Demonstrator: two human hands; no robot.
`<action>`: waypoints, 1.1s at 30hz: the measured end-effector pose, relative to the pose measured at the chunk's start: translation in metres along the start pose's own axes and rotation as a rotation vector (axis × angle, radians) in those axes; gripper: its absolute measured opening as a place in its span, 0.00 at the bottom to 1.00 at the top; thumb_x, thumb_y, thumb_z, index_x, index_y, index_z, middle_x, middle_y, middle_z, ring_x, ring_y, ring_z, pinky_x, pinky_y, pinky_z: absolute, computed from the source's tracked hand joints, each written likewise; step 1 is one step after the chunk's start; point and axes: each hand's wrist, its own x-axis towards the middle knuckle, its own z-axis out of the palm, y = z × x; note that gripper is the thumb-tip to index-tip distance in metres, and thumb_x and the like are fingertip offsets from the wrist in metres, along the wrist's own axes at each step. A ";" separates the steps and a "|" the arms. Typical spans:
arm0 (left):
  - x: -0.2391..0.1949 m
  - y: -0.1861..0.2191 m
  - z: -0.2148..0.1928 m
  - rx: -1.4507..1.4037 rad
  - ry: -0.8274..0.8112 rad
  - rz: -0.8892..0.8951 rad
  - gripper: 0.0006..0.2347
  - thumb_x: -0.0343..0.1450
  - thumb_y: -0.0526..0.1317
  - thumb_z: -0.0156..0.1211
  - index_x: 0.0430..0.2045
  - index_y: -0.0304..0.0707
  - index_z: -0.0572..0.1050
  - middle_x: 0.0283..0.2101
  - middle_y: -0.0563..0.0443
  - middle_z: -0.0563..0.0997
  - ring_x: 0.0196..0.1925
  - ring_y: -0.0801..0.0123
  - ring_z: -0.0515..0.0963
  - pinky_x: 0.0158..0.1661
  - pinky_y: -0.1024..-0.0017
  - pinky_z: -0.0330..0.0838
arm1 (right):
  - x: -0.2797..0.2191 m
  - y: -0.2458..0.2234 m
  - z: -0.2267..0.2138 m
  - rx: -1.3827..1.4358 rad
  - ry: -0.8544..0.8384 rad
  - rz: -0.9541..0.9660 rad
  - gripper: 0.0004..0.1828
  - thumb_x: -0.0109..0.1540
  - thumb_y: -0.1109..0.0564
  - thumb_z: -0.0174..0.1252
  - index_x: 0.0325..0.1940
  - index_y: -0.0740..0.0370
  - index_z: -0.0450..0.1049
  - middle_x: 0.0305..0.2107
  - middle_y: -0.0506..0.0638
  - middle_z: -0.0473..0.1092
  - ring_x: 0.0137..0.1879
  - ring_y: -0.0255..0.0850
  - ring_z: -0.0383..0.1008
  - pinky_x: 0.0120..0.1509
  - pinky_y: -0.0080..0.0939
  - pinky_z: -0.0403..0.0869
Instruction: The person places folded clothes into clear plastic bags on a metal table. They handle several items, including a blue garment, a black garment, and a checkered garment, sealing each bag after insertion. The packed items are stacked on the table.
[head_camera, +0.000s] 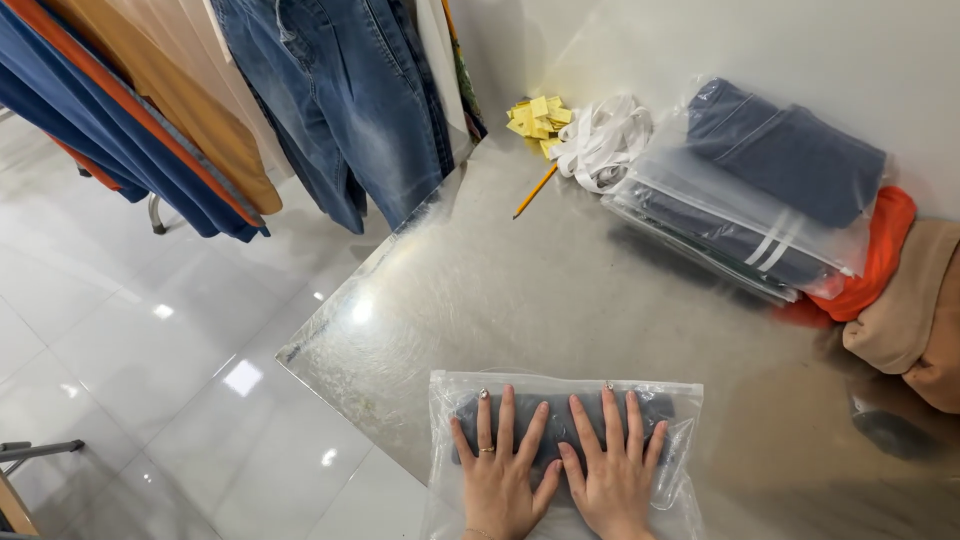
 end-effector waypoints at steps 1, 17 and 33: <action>0.000 -0.001 0.002 0.015 0.003 0.005 0.30 0.73 0.66 0.43 0.72 0.68 0.62 0.80 0.44 0.54 0.80 0.43 0.51 0.71 0.32 0.40 | -0.001 -0.001 0.001 0.009 0.009 -0.002 0.33 0.66 0.31 0.43 0.77 0.32 0.60 0.78 0.49 0.54 0.84 0.56 0.48 0.84 0.76 0.45; 0.005 -0.018 0.010 -0.012 0.000 0.025 0.32 0.71 0.66 0.50 0.73 0.67 0.61 0.79 0.46 0.55 0.81 0.48 0.51 0.74 0.39 0.40 | 0.014 0.018 0.008 0.064 -0.017 -0.036 0.35 0.65 0.30 0.48 0.76 0.31 0.61 0.78 0.49 0.53 0.83 0.57 0.49 0.83 0.75 0.44; 0.066 -0.137 0.017 -1.184 -0.487 -1.338 0.16 0.70 0.49 0.69 0.42 0.34 0.83 0.25 0.56 0.74 0.26 0.75 0.68 0.29 0.76 0.66 | 0.085 0.164 0.035 1.218 -0.470 1.298 0.14 0.63 0.54 0.69 0.45 0.67 0.82 0.34 0.53 0.79 0.33 0.42 0.74 0.36 0.41 0.73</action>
